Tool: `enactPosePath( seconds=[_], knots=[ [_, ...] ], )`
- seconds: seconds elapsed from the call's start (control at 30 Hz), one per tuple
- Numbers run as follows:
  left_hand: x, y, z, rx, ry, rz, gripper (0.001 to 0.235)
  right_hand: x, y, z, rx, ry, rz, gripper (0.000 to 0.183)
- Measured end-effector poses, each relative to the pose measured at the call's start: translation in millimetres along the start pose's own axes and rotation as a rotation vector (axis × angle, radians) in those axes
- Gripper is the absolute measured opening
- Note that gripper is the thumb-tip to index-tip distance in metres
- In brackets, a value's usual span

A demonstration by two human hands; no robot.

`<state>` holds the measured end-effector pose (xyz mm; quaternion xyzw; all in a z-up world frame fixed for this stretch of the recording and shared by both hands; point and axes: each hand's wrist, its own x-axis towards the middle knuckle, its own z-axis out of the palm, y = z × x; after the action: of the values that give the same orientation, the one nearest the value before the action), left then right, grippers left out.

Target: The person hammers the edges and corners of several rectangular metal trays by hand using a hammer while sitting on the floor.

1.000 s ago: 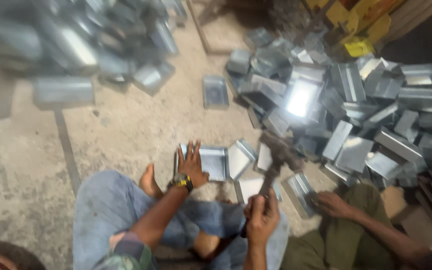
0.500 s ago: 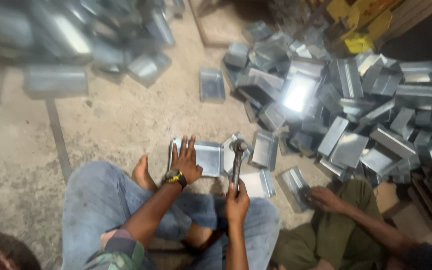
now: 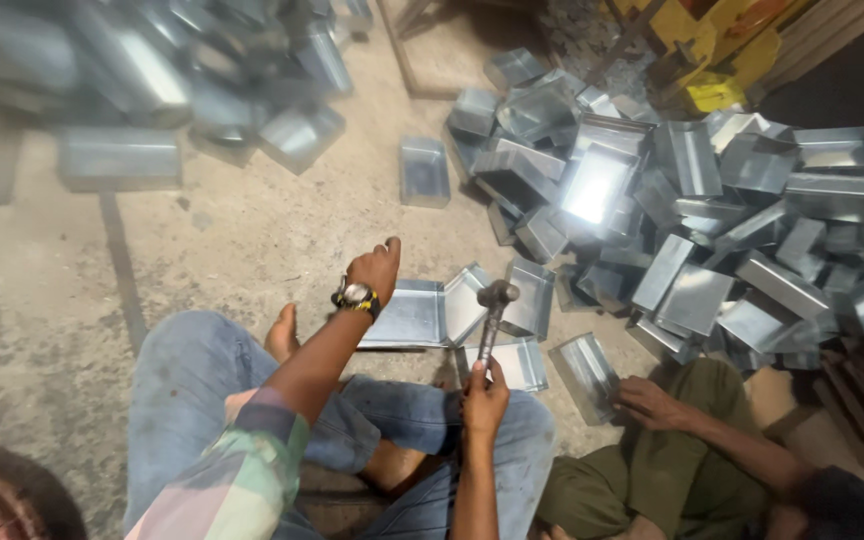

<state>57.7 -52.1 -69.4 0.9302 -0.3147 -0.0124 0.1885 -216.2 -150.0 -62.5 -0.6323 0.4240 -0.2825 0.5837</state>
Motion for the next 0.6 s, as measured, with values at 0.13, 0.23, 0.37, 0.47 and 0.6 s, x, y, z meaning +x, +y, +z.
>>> enactPosePath(
  seconds=[0.13, 0.23, 0.37, 0.47, 0.6],
  knots=[
    [-13.3, -24.7, 12.4, -0.050, 0.061, 0.068, 0.032, 0.7, -4.4, -2.4, 0.034, 0.025, 0.076, 0.038],
    [-35.2, -36.6, 19.2, -0.078, 0.091, 0.164, 0.040, 2.4, -3.0, 1.8, 0.088, 0.026, 0.134, 0.036],
    [-37.2, -32.6, 23.1, -0.123, -0.065, 0.029, 0.057, -1.8, -3.4, -1.8, 0.112, -0.015, 0.137, 0.034],
    [-32.8, -15.1, 12.9, -0.286, 0.137, -0.232, 0.084, -0.6, -13.0, 1.0, 0.052, 0.011, 0.170, 0.035],
    [-74.0, 17.6, 6.3, -0.281, 0.026, -0.419, 0.083, -6.7, -15.4, 5.8, 0.061, -0.009, 0.192, 0.037]
  ],
)
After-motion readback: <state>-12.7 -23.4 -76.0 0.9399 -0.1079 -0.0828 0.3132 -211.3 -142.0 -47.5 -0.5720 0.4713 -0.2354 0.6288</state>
